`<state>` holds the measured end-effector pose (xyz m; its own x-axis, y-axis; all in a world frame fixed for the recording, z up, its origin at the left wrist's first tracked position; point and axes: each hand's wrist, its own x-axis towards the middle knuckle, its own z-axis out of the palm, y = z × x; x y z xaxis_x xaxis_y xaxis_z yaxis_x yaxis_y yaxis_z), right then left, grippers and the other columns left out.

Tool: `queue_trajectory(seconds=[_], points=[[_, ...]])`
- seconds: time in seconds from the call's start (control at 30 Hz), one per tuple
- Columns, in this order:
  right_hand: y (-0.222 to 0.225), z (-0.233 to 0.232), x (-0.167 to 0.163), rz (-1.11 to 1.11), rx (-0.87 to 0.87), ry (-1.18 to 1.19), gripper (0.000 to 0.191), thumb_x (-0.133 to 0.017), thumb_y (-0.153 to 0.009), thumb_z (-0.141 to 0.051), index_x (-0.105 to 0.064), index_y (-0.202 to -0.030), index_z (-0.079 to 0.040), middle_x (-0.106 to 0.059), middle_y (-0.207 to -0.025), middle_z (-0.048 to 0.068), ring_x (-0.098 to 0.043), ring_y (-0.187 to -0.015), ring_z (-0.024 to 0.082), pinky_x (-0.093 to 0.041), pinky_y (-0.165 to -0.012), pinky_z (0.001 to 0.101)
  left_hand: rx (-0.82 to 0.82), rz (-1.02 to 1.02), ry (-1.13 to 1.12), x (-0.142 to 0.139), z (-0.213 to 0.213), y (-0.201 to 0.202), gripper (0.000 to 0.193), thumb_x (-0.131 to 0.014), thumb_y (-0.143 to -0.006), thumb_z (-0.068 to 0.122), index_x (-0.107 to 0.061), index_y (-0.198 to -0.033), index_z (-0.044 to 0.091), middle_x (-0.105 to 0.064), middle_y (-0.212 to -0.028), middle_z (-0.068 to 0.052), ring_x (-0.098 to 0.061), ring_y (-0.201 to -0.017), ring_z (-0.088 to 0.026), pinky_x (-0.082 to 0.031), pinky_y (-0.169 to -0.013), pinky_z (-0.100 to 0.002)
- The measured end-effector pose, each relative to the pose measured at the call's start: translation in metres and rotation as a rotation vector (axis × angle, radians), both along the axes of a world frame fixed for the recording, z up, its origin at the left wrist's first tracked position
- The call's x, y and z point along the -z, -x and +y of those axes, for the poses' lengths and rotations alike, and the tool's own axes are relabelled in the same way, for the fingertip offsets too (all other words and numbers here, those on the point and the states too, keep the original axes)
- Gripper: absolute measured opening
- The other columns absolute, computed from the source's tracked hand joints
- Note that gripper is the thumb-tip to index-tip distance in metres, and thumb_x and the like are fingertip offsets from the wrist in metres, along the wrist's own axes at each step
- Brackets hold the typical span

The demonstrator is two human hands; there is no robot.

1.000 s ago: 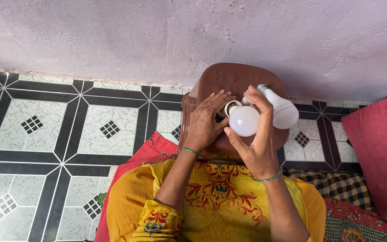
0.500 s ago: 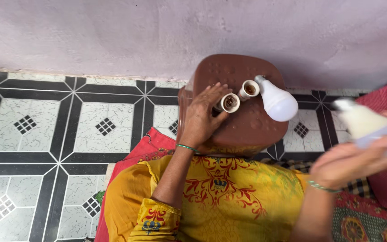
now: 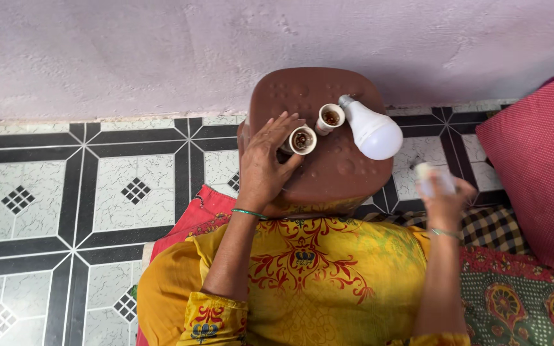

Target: The person sits on the floor in front of a small stool holding two bulb holders and light bulbs. They pick up a bulb, screw it into a holder by hand, unscrew it, and repeat the screwing and unscrewing with the bulbs and holders on the stool.

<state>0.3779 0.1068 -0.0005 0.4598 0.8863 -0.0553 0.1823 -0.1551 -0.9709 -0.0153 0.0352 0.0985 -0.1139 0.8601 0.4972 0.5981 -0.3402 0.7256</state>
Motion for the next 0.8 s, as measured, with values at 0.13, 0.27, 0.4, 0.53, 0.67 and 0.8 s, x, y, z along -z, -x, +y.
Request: queue_trajectory(seconds=[0.13,0.27,0.4,0.53,0.67,0.8], points=[[0.045,0.012,0.010,-0.537,-0.332,0.270,0.074,-0.085,-0.082,-0.019,-0.039,-0.139,-0.010,-0.067,-0.115,0.021,-0.070,-0.110,0.037,-0.056,-0.097,0.0503,-0.024,-0.001,0.016,0.000,0.001,-0.001,0.055,-0.082,-0.077,0.014,-0.068,-0.130,0.015,-0.065,-0.142,-0.004,-0.053,-0.142,-0.024,-0.036,-0.123,-0.042],[0.073,0.013,0.012,-0.699,-0.414,0.284,0.074,-0.088,-0.072,-0.015,-0.047,-0.132,-0.009,-0.067,-0.126,0.026,-0.064,-0.118,0.043,-0.053,-0.099,0.0509,-0.006,-0.024,0.021,0.000,0.000,0.000,0.057,-0.083,-0.076,0.013,-0.068,-0.131,0.015,-0.065,-0.143,-0.004,-0.052,-0.143,-0.025,-0.036,-0.124,-0.043],[0.085,0.010,0.007,-0.746,-0.413,0.281,0.070,-0.089,-0.074,-0.016,-0.048,-0.129,-0.008,-0.066,-0.131,0.024,-0.060,-0.126,0.045,-0.051,-0.102,0.0519,-0.005,-0.006,0.011,0.001,0.000,0.001,0.056,-0.083,-0.077,0.012,-0.068,-0.131,0.015,-0.065,-0.142,-0.004,-0.053,-0.142,-0.024,-0.036,-0.124,-0.042],[0.091,0.007,0.007,-0.755,-0.461,0.446,0.098,-0.099,-0.057,-0.013,-0.035,-0.131,-0.003,-0.055,-0.135,0.026,-0.057,-0.127,0.042,-0.051,-0.104,0.0458,0.006,-0.017,0.018,0.001,-0.001,0.002,0.057,-0.083,-0.076,0.011,-0.068,-0.131,0.015,-0.066,-0.142,-0.004,-0.053,-0.143,-0.025,-0.036,-0.125,-0.042],[0.093,0.009,0.012,-0.729,-0.512,0.593,0.102,-0.095,-0.058,-0.014,-0.032,-0.137,-0.002,-0.056,-0.141,0.023,-0.057,-0.135,0.038,-0.052,-0.109,0.0426,-0.008,-0.013,0.027,0.001,-0.001,0.001,0.058,-0.083,-0.075,0.011,-0.068,-0.130,0.015,-0.066,-0.141,-0.003,-0.053,-0.142,-0.025,-0.036,-0.124,-0.042],[0.089,0.016,0.018,-0.785,-0.422,0.754,0.114,-0.103,-0.059,-0.024,-0.026,-0.141,-0.004,-0.041,-0.147,0.023,-0.044,-0.138,0.042,-0.041,-0.115,0.0440,-0.011,-0.011,0.017,0.000,0.000,0.001,0.056,-0.082,-0.076,0.012,-0.068,-0.130,0.016,-0.066,-0.141,-0.003,-0.054,-0.142,-0.024,-0.036,-0.125,-0.042]])
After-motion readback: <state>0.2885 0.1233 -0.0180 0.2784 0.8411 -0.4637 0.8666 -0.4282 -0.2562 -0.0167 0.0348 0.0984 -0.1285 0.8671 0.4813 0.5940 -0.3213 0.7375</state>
